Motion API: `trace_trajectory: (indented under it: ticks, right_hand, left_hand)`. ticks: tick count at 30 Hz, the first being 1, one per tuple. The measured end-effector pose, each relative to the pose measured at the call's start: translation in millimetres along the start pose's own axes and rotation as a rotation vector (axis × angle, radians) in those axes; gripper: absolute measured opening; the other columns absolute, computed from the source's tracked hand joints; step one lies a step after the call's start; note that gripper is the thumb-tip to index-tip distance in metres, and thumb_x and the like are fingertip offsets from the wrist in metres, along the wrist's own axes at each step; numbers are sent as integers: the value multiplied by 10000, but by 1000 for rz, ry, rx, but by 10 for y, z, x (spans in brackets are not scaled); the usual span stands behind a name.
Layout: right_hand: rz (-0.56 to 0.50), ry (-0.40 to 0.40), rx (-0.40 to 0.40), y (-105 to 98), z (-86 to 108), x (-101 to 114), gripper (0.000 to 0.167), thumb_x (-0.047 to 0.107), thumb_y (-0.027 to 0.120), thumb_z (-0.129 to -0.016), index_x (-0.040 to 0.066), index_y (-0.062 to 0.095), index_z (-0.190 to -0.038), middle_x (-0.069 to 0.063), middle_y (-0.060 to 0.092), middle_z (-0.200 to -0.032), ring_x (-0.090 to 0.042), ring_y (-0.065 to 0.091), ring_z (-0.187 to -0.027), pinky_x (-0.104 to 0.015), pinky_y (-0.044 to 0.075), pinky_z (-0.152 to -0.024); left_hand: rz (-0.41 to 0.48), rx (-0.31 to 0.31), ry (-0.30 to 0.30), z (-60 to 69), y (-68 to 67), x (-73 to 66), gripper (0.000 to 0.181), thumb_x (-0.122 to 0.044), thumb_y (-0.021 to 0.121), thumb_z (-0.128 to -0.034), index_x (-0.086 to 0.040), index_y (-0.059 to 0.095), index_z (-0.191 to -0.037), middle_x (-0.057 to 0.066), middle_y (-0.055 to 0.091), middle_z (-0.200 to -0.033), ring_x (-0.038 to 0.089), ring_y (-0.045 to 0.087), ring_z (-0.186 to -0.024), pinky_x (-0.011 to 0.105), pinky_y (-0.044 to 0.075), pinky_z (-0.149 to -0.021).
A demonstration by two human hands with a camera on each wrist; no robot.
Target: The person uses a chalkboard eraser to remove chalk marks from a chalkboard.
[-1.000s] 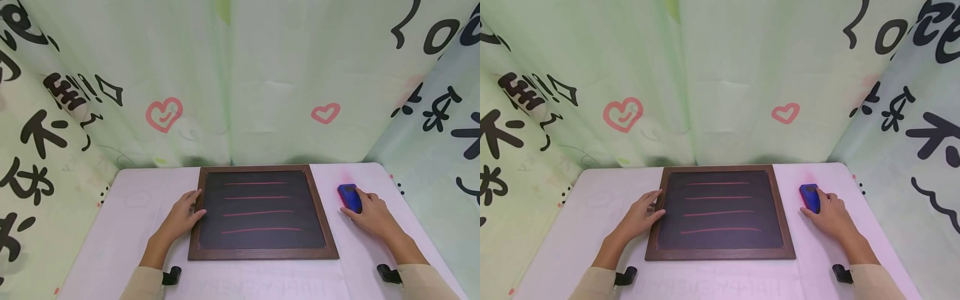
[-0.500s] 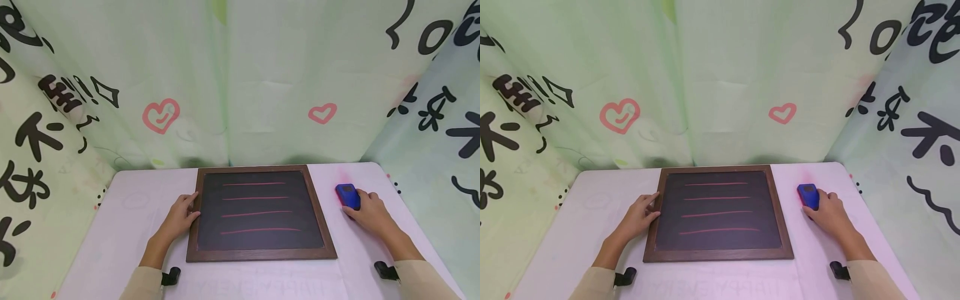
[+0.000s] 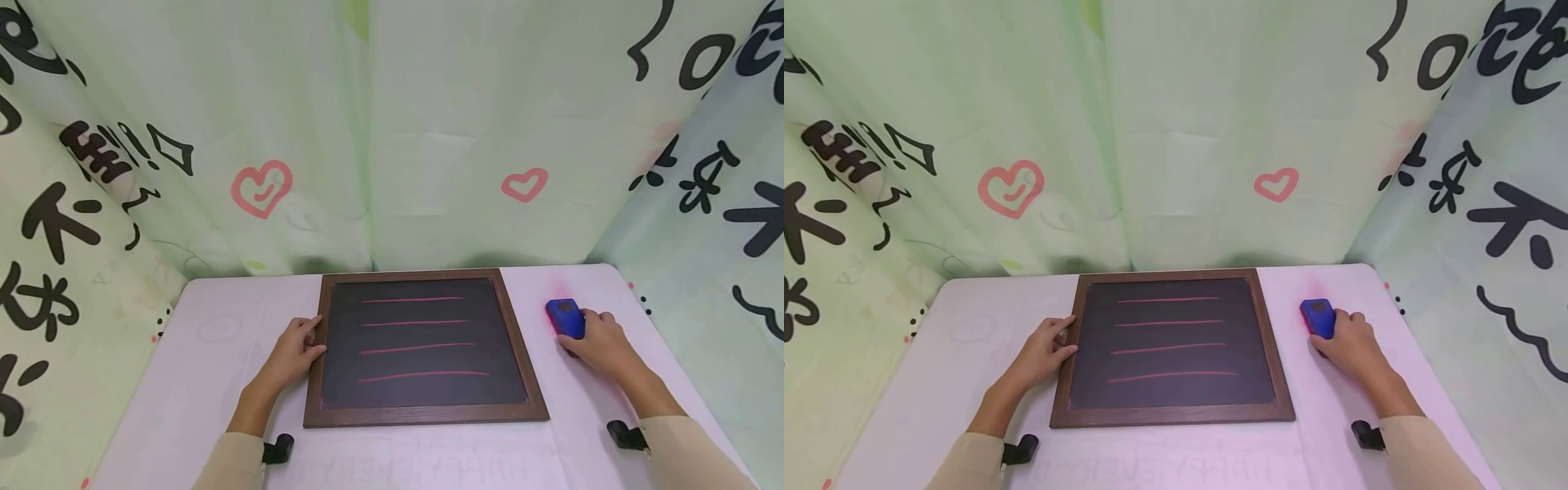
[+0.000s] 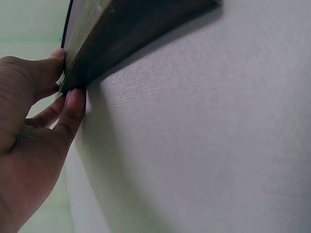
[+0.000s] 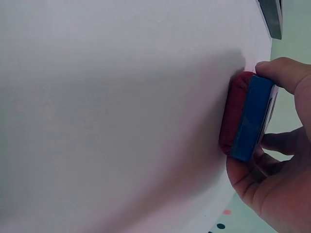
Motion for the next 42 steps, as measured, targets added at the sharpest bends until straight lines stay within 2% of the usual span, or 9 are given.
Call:
trace_trajectory:
  ticks: [7,12,20,27,36,42]
  right_hand:
    - [5,-20,13,-53,-14,35,872,331,725,-927,-272,314,-1404,-497,372,-1234,-628,470,-1071,-745,471,-893]
    - [38,-64,7,-114,-60,84,839,308,714,-932,-257,327,-1418,-499,378,-1265,-626,462,-1087,-750,461,-895]
    - [89,-152,2,-243,-163,234,784,287,715,-933,-221,373,-1422,-480,420,-1264,-631,484,-1100,-729,473,-899]
    - [108,-210,10,-308,-253,382,812,285,728,-923,-182,359,-1477,-451,423,-1320,-612,464,-1159,-725,457,-954]
    - [128,-370,-6,-315,-401,598,740,212,744,-928,-105,404,-1505,-387,470,-1398,-580,458,-1237,-700,434,-1017]
    - [153,-475,-21,-270,-487,781,668,136,768,-911,-73,477,-1476,-336,536,-1393,-534,498,-1233,-656,419,-1053]
  left_hand:
    - [7,0,-12,3,0,8,625,-23,761,-911,64,507,-1475,235,560,-1280,225,555,-917,346,494,-797]
    - [12,-1,-15,9,3,9,622,-20,762,-907,65,512,-1471,236,559,-1268,222,551,-906,323,486,-783]
    - [-6,-38,37,15,-9,9,594,-2,772,-891,85,543,-1432,236,580,-1221,209,560,-871,310,481,-747]
    - [10,-11,16,10,-15,5,600,-11,767,-901,77,532,-1446,241,572,-1271,216,578,-907,307,495,-761]
    - [25,12,-25,-7,-8,3,627,-23,760,-911,60,505,-1478,245,549,-1323,223,575,-934,303,497,-778]
    - [22,6,-29,0,-10,-1,629,-18,767,-903,57,513,-1474,239,555,-1303,216,567,-920,299,490,-769]
Point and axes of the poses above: each hand's wrist, its own z-axis away from the middle knuckle, its own y-axis out of the palm, x = y × z, the point moved 1 cm from there along -z, towards the middle knuckle
